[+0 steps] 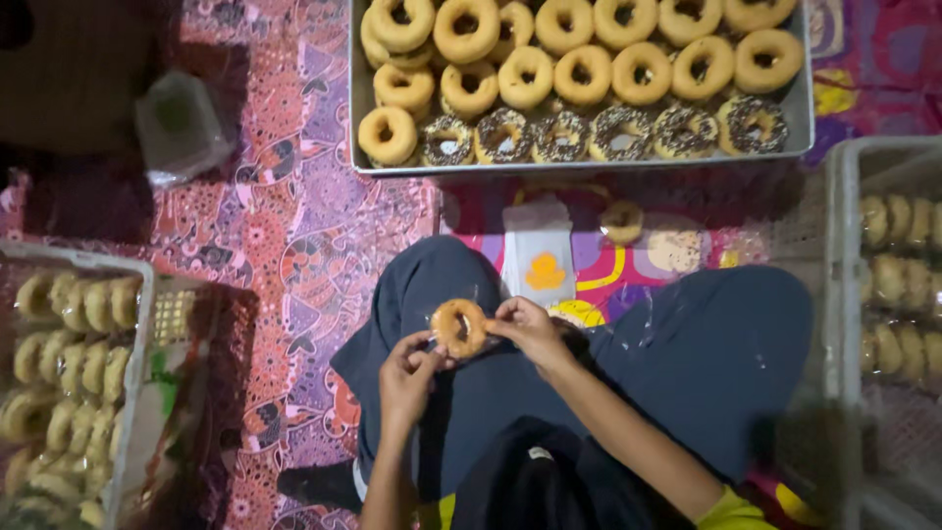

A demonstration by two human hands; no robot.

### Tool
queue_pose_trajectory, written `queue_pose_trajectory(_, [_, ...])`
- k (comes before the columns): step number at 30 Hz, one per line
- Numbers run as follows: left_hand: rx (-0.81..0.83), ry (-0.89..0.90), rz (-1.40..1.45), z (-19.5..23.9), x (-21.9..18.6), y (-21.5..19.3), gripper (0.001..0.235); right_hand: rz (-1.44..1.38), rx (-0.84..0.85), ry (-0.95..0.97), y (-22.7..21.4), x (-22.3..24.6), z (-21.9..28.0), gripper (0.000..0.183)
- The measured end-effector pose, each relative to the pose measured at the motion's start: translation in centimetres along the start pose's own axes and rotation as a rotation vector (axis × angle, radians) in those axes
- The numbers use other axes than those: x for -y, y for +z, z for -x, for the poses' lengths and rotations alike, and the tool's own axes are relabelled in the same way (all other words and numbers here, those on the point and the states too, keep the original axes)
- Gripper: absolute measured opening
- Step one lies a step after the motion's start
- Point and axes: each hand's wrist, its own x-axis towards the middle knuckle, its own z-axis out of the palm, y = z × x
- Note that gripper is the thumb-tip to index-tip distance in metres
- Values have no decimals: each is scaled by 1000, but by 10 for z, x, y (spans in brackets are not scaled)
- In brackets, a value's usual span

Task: The person sits on the floor and repeatedly picks donuts from a metal tray, places them into small plastic bags, and sets the filled bags into a white plastic crate. The donuts include plain and chocolate-sprinkled varieties.

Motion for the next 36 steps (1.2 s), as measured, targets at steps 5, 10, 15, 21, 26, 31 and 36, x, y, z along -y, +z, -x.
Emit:
queue_pose_trajectory(5, [359,184,-173,-18,-27,44,60,-34,-213,24,-86,51,-20,48])
queue_pose_trajectory(10, [398,399,-958,-82,-35,111,62,777,-834,-90,-178,150,-38,27])
queue_pose_trajectory(15, [235,324,-1732,-179,-15,155,98,1552,-711,-168,-134,152,-77,15])
queue_pose_trajectory(21, [466,145,-1868,-222,30,167,102,1596,-39,-180,-59,80,-155,27])
queue_pose_trajectory(26, [396,197,-1789,-228,40,170,86,1696,100,114,-57,94,-177,24])
queue_pose_trajectory(31, [105,337,-1034,-203,13,149,88,1343,142,-302,-41,142,-113,25])
queue_pose_trajectory(36, [572,-333,1187,-145,-5,102,55,1567,125,-1156,10,166,-2,65])
